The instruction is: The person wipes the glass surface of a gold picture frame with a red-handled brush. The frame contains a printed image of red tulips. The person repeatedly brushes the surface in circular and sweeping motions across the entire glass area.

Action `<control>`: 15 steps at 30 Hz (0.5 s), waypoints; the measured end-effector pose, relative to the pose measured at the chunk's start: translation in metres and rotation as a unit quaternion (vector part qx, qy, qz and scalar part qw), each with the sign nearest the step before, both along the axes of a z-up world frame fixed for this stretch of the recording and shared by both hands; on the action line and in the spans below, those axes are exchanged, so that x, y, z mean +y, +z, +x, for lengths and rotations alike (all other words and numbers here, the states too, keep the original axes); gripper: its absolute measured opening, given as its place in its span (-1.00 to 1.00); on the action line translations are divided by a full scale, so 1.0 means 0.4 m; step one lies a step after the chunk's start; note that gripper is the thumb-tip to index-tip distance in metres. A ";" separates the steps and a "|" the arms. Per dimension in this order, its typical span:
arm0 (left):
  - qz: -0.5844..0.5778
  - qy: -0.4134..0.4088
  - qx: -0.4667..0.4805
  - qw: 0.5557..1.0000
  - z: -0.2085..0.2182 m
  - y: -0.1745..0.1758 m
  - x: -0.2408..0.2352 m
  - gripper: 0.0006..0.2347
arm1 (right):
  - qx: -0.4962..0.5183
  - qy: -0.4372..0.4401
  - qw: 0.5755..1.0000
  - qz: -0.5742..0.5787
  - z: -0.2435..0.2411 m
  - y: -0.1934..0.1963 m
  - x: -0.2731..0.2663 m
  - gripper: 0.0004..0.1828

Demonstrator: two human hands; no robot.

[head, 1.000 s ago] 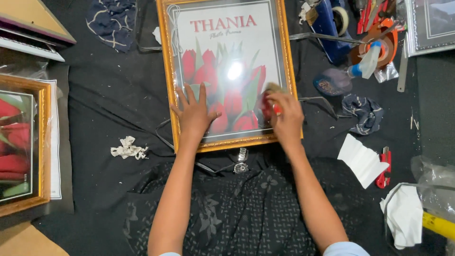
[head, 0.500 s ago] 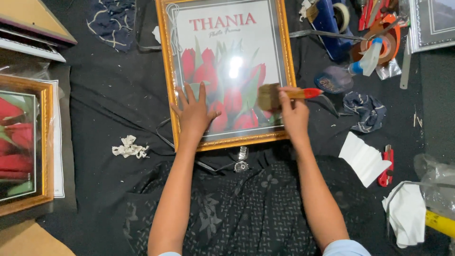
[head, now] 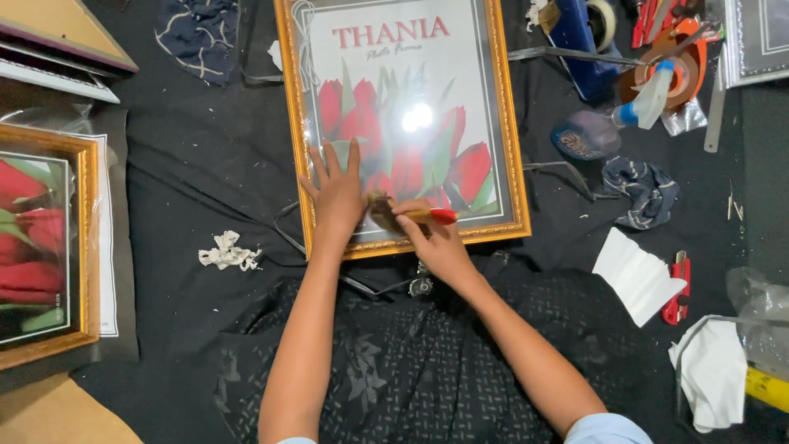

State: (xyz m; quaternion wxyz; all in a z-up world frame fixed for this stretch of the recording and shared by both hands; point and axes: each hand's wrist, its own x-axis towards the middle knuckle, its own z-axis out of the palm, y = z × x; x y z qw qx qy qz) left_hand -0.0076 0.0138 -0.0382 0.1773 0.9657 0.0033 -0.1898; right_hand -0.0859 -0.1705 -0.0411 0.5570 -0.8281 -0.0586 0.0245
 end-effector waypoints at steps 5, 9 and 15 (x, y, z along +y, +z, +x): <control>-0.009 0.005 0.004 1.000 0.001 0.017 -0.002 -0.18 | 0.084 -0.124 0.987 -0.060 0.055 0.063 -0.084 -0.72; -0.012 0.000 -0.003 1.000 -0.006 0.035 0.007 -0.18 | -0.026 -0.268 0.955 -0.127 0.099 0.054 -0.235 -0.86; -0.010 -0.003 -0.013 1.000 -0.011 0.038 0.012 -0.19 | -0.092 -0.259 0.957 -0.096 0.073 0.127 -0.174 -0.89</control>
